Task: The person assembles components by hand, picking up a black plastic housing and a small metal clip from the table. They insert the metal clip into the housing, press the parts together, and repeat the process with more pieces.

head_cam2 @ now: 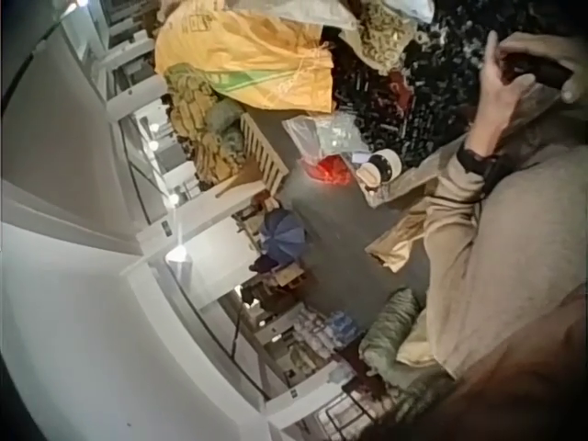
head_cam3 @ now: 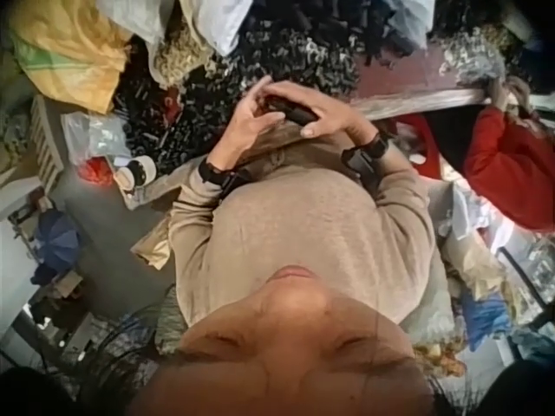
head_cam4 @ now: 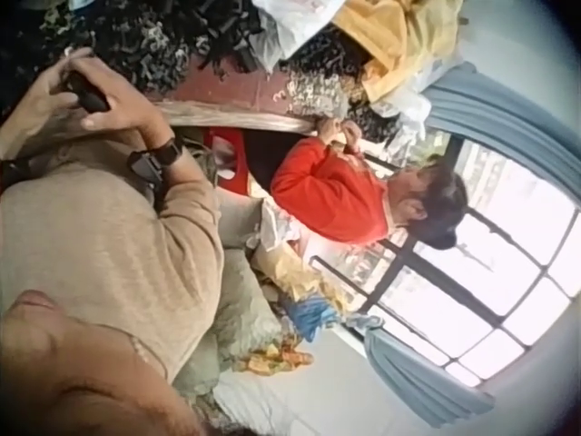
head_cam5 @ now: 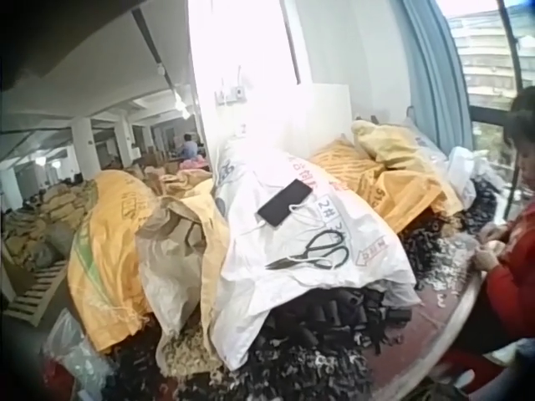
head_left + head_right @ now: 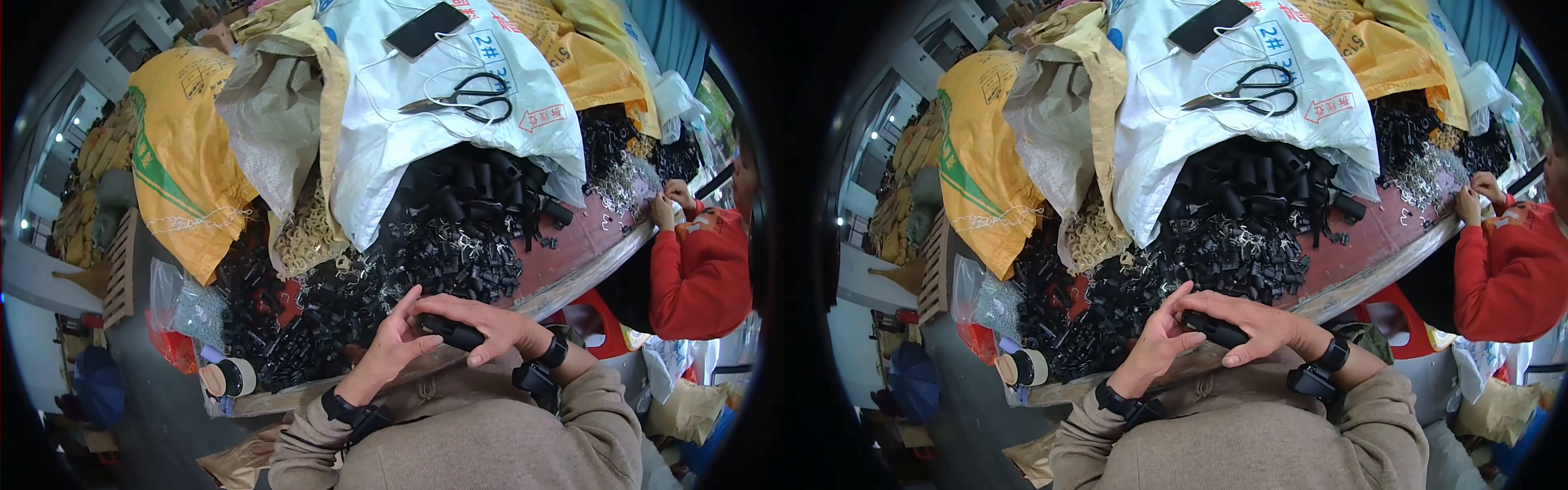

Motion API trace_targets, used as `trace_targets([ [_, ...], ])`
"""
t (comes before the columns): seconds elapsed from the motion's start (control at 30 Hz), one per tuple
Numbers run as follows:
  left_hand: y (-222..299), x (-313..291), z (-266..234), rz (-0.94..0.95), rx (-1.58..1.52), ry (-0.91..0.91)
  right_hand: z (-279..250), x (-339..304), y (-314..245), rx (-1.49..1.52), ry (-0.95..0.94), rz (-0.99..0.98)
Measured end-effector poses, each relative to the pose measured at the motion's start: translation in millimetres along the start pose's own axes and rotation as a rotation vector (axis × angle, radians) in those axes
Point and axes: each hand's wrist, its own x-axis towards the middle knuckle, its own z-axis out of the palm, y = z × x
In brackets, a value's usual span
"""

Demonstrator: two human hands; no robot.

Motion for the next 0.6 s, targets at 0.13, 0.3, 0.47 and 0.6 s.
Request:
trace_targets([
  [0.13, -8, 3, 4, -0.093, -0.103, 0.022, -1, -9, 3, -0.035, 0.030, -0.025],
  [0.3, -16, 13, 11, -0.222, -0.297, 0.041, -1, -22, 9, -0.075, 0.151, 0.006],
  [0.47, -16, 26, 15, -0.283, -0.319, 0.022, -6, -26, 12, -0.188, 0.293, -0.091],
  [0.6, -19, 32, 13, -0.291, -0.341, 0.053, -10, -25, 16, -0.199, 0.354, -0.145],
])
